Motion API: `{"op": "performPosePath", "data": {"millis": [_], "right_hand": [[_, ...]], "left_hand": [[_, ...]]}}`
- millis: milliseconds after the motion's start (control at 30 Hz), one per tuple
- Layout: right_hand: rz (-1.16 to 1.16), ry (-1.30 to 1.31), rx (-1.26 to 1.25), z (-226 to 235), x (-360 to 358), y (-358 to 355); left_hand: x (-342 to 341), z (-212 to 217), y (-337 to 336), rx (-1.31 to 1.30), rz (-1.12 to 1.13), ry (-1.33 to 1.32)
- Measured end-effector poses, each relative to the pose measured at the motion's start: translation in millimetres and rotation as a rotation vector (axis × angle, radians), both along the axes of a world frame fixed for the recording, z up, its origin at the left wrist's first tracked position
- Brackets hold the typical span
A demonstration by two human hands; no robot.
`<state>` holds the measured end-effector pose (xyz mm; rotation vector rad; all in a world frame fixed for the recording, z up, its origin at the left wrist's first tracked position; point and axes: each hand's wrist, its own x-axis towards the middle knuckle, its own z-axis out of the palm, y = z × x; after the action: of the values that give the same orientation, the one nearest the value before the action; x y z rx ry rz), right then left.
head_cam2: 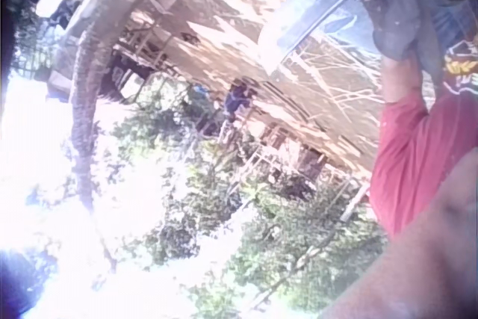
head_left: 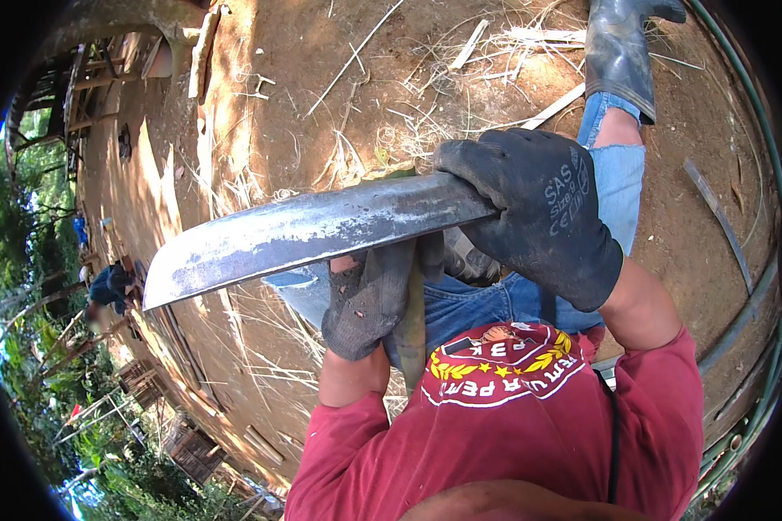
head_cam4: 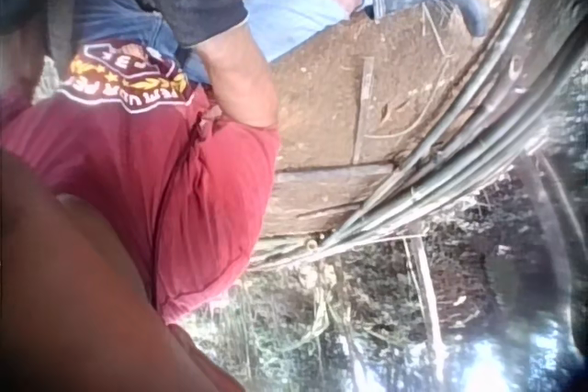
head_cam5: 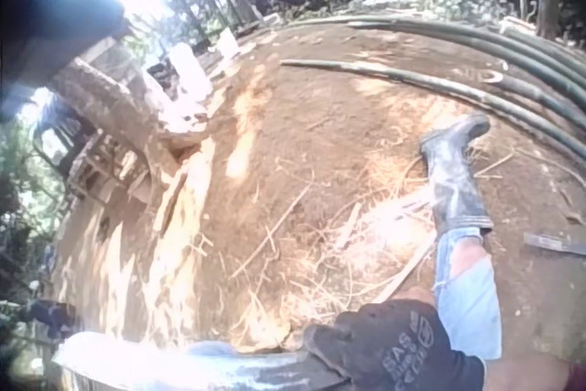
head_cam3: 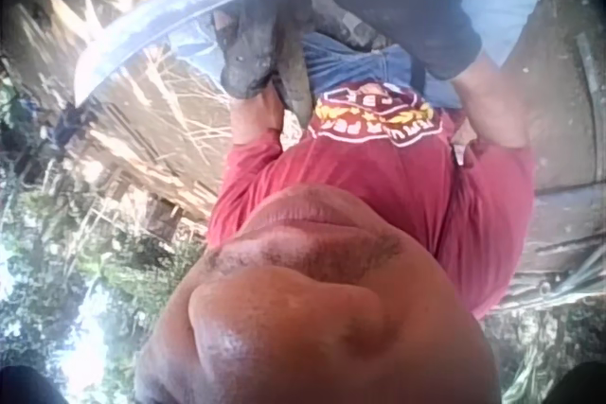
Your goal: The person sits on the ground and uses a machete to split a long bamboo pole into thin strips. They hold the bamboo vertically and repeatedly strike it with the blade to separate the layers, then peel away the resulting strips.
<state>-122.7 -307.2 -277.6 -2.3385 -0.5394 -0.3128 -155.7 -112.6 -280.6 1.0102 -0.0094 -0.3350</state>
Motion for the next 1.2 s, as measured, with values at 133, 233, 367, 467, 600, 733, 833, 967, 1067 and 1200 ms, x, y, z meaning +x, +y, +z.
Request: {"op": "performPosePath", "data": {"millis": [133, 233, 367, 467, 600, 733, 833, 967, 1067, 1200], "right_hand": [[-0.016, 0.009, -0.035, 1.7, 2.2, 1.9], [-0.036, -0.063, -0.051, -5.7, 5.8, 3.9], [0.026, -0.052, -0.017, -14.1, 11.2, -0.6], [0.094, 0.03, -0.034, -16.1, 18.1, -5.8], [0.143, 0.064, -0.044, -22.7, 30.0, -9.4], [0.1, -0.199, 0.048, -59.1, 48.9, -2.3], [-0.26, 0.028, -0.503, -142.8, 105.5, -58.8], [-0.342, 0.258, -0.167, -99.9, 87.7, -57.7], [-0.25, 0.409, 0.096, -51.6, 65.9, -34.3], [-0.098, 0.261, 0.23, -26.3, 37.6, -15.7]], "left_hand": [[3.5, 4.0, 0.7, 0.28, -0.015, -0.035], [2.1, 4.3, -2.4, 0.253, 0.034, 0.04], [-0.7, 4.5, -5.1, 0.325, 0.086, 0.053], [-1.1, 0.5, -5.5, 0.205, 0.094, 0.044], [4.2, -7.4, 0.6, 0.259, -0.037, -0.062], [11.4, -0.1, -6.4, 0.511, 0.054, -0.012], [-9.1, 50.1, -23.8, 0.498, -0.11, -0.204], [24.0, 24.9, -10.7, 0.415, 0.024, -0.008], [28.5, 28.5, -7.8, 0.39, -0.011, -0.012], [17.6, 28.0, -6.8, 0.374, 0.068, 0.054]]}}
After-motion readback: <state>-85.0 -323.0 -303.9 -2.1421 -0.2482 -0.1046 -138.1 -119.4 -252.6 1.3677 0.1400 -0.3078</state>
